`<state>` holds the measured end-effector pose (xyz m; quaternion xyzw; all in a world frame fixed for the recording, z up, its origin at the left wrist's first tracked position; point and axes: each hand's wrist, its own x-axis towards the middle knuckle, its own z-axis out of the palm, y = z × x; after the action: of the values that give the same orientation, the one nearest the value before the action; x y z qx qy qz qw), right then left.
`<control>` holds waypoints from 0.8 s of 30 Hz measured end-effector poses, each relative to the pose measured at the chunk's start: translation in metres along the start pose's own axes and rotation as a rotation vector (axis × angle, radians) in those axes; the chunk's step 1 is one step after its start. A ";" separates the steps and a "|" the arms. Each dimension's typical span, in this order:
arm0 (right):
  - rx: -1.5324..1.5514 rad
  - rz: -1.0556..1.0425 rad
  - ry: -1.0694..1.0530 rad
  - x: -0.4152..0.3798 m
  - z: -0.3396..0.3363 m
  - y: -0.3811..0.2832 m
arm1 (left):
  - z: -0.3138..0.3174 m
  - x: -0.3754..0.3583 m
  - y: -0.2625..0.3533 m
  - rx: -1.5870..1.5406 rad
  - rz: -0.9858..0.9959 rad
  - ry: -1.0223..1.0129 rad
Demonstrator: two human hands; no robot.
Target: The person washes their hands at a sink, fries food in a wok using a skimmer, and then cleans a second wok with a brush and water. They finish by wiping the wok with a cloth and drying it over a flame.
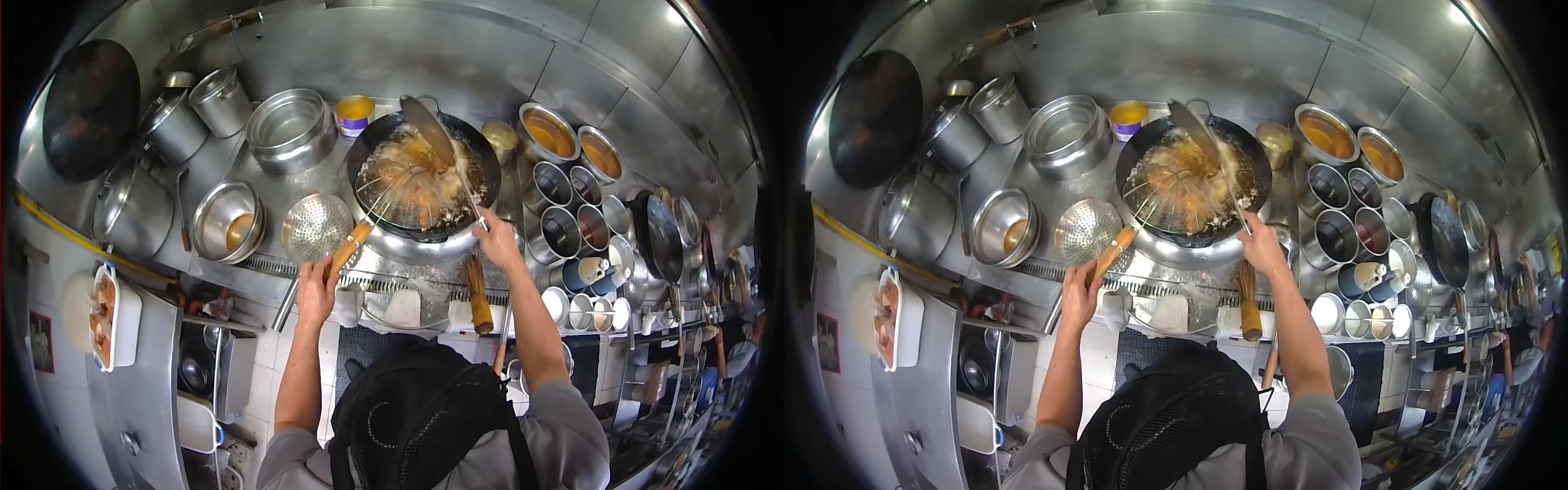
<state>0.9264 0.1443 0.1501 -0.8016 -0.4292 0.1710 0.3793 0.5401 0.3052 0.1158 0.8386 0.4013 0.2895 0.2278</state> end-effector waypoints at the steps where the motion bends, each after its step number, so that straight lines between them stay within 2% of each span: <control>1: 0.023 -0.027 0.051 -0.010 -0.008 -0.008 | 0.000 -0.002 -0.002 -0.003 -0.008 -0.008; 4: 0.053 -0.062 0.103 -0.031 -0.031 -0.021 | -0.003 0.001 0.000 0.013 -0.001 0.004; 6: 0.190 0.113 0.058 -0.049 -0.047 -0.031 | -0.003 0.004 -0.004 0.017 0.010 0.023; 8: 0.191 0.074 0.072 -0.056 -0.046 -0.010 | -0.004 0.006 -0.006 0.013 0.018 0.019; 10: -0.087 -0.187 0.227 -0.053 -0.034 0.018 | -0.006 0.006 -0.007 0.016 0.025 0.016; 11: -0.087 -0.188 0.228 -0.050 -0.025 0.028 | -0.006 0.006 -0.007 0.011 0.025 0.012; 13: -0.046 0.059 0.181 -0.041 -0.011 0.039 | -0.008 0.008 -0.006 0.007 0.028 0.019; 14: -0.046 0.051 0.181 -0.036 -0.006 0.037 | -0.009 0.008 -0.006 0.004 0.019 0.011; 16: 0.744 0.345 0.022 -0.028 0.008 0.033 | -0.010 0.007 -0.005 0.004 0.005 0.011; 17: 0.906 0.352 0.018 -0.025 0.014 0.029 | -0.012 0.007 -0.004 -0.005 0.010 0.006; 18: 0.906 0.347 0.012 -0.018 0.018 0.031 | -0.013 0.007 -0.003 -0.013 0.015 0.003; 21: 1.192 0.390 -0.010 0.003 0.027 0.032 | -0.015 0.007 -0.003 0.009 0.025 -0.001; 24: 1.130 0.326 -0.054 0.009 0.023 0.020 | -0.016 0.007 -0.003 -0.002 0.031 -0.008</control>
<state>0.9291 0.1555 0.1210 -0.5263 -0.1522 0.4498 0.7053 0.5315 0.3150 0.1275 0.8458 0.3868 0.2900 0.2259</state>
